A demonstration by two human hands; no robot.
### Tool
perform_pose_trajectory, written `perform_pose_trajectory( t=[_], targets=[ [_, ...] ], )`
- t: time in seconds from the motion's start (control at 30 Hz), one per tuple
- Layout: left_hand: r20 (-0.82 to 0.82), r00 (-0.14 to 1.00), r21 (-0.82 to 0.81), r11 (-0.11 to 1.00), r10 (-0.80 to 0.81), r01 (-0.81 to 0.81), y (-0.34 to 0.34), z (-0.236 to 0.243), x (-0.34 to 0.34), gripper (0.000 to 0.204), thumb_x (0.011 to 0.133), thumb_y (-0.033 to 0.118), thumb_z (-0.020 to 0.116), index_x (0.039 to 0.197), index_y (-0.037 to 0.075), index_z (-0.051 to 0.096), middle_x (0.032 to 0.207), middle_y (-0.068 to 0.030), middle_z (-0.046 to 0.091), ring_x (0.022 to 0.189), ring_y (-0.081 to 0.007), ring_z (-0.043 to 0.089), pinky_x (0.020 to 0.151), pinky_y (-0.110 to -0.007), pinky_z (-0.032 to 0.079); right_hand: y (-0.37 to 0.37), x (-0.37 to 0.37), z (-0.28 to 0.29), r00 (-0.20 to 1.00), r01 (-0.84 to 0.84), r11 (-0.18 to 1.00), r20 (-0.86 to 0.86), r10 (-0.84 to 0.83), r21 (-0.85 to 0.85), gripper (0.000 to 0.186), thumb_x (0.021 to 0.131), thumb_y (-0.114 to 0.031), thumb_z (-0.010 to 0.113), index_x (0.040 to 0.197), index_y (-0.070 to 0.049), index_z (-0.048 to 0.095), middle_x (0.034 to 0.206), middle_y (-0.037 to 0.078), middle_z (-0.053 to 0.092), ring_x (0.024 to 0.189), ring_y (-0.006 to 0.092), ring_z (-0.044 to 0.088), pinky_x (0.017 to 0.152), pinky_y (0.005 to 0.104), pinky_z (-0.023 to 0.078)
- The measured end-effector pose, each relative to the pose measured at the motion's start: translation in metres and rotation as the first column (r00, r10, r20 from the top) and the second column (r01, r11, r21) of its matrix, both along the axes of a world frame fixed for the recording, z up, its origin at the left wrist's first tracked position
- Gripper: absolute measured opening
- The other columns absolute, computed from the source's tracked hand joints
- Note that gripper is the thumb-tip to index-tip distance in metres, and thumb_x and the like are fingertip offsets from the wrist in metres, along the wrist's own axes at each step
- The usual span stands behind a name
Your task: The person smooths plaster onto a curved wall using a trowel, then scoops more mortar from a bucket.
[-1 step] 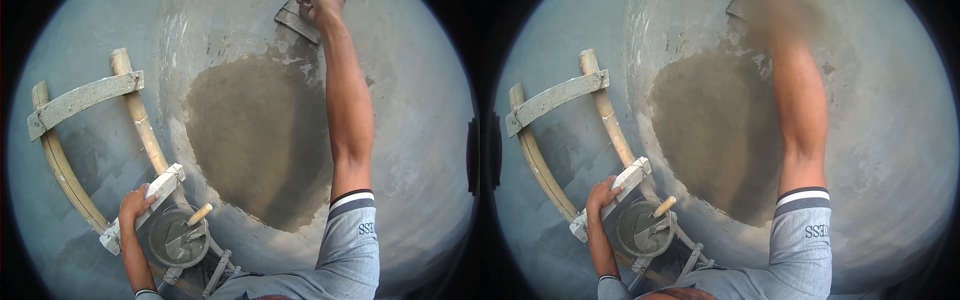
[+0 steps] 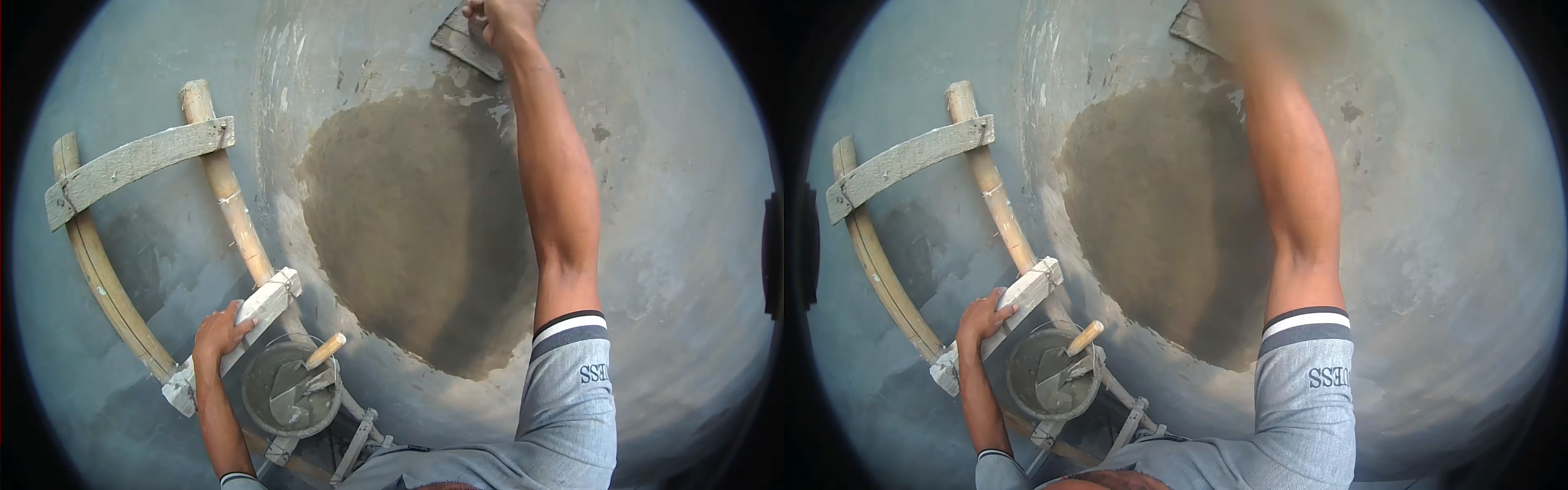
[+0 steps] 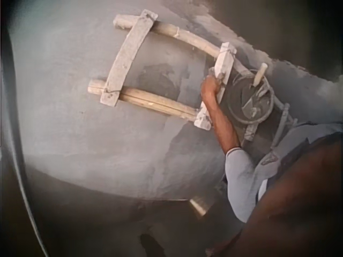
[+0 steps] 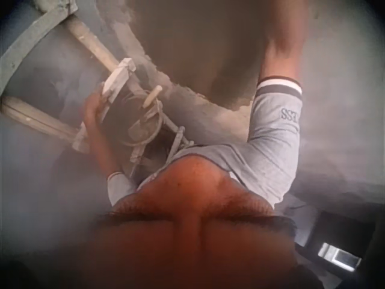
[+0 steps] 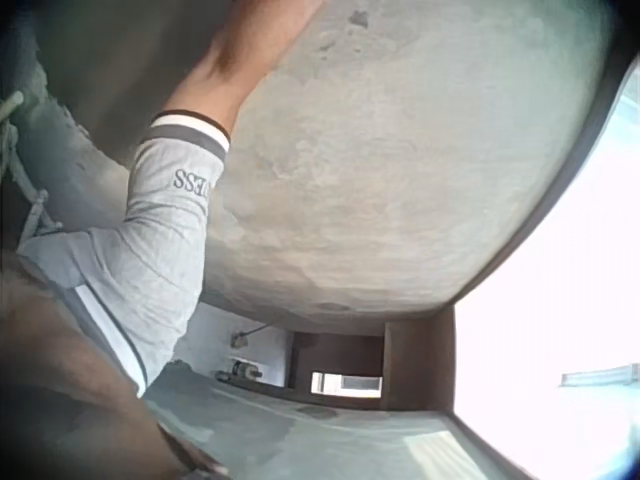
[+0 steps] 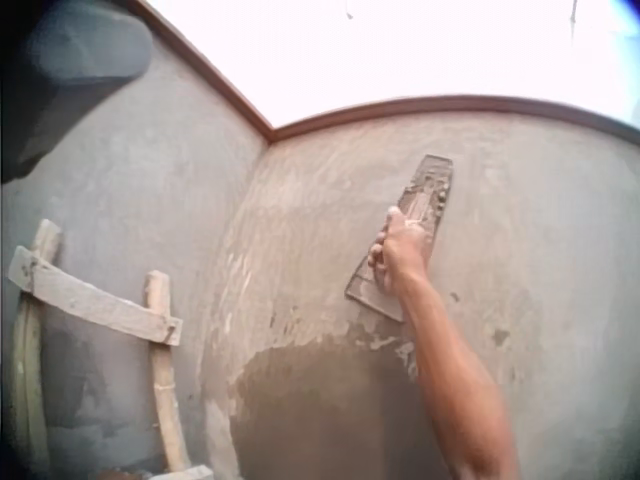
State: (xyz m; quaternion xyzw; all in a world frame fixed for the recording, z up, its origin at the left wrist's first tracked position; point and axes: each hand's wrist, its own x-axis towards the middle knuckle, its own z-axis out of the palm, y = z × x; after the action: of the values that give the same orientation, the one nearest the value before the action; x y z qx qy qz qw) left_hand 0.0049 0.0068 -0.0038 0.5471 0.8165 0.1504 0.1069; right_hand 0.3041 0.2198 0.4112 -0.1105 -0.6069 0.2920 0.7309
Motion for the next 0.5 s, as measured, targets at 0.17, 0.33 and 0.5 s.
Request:
perform_pose_trajectory(
  t=[0.17, 0.33, 0.5],
  targets=[
    [-0.006, 1.000, 0.021, 0.999, 0.025, -0.025, -0.013, -0.005, -0.006, 0.066, 0.082, 0.052, 0.057, 0.131, 0.008, 0.048, 0.113, -0.0215, 0.062, 0.107, -0.0404, 0.057, 0.095, -0.046, 0.041, -0.007, 0.009, -0.040, 0.935, 0.156, 0.987, 0.327, -0.137, -0.031, 0.028, 0.095, -0.033, 0.050, 0.078, -0.011, 0.050, 0.059, -0.001, 0.048, 0.041, 0.0124, 0.047, 0.034, 0.0290, 0.039],
    [0.012, 1.000, 0.021, 1.000, -0.020, 0.020, 0.005, 0.006, 0.007, 0.066, 0.082, 0.052, 0.057, 0.130, 0.009, 0.049, 0.111, -0.0213, 0.063, 0.107, -0.0389, 0.057, 0.094, -0.046, 0.041, -0.021, 0.057, 0.061, 0.995, 0.010, 0.998, -0.098, -0.004, 0.068, 0.028, 0.096, -0.034, 0.049, 0.074, -0.015, 0.051, 0.055, -0.003, 0.047, 0.041, 0.0089, 0.044, 0.036, 0.0261, 0.039],
    [0.006, 1.000, 0.018, 1.000, 0.024, -0.024, -0.008, -0.001, 0.000, 0.066, 0.082, 0.053, 0.056, 0.131, 0.009, 0.048, 0.111, -0.0213, 0.063, 0.106, -0.0393, 0.058, 0.094, -0.047, 0.041, -0.001, -0.004, -0.046, 0.953, 0.072, 0.997, 0.295, -0.069, 0.002, 0.028, 0.096, -0.032, 0.049, 0.075, -0.012, 0.049, 0.056, -0.001, 0.044, 0.040, 0.0111, 0.044, 0.035, 0.0283, 0.038]
  ],
)
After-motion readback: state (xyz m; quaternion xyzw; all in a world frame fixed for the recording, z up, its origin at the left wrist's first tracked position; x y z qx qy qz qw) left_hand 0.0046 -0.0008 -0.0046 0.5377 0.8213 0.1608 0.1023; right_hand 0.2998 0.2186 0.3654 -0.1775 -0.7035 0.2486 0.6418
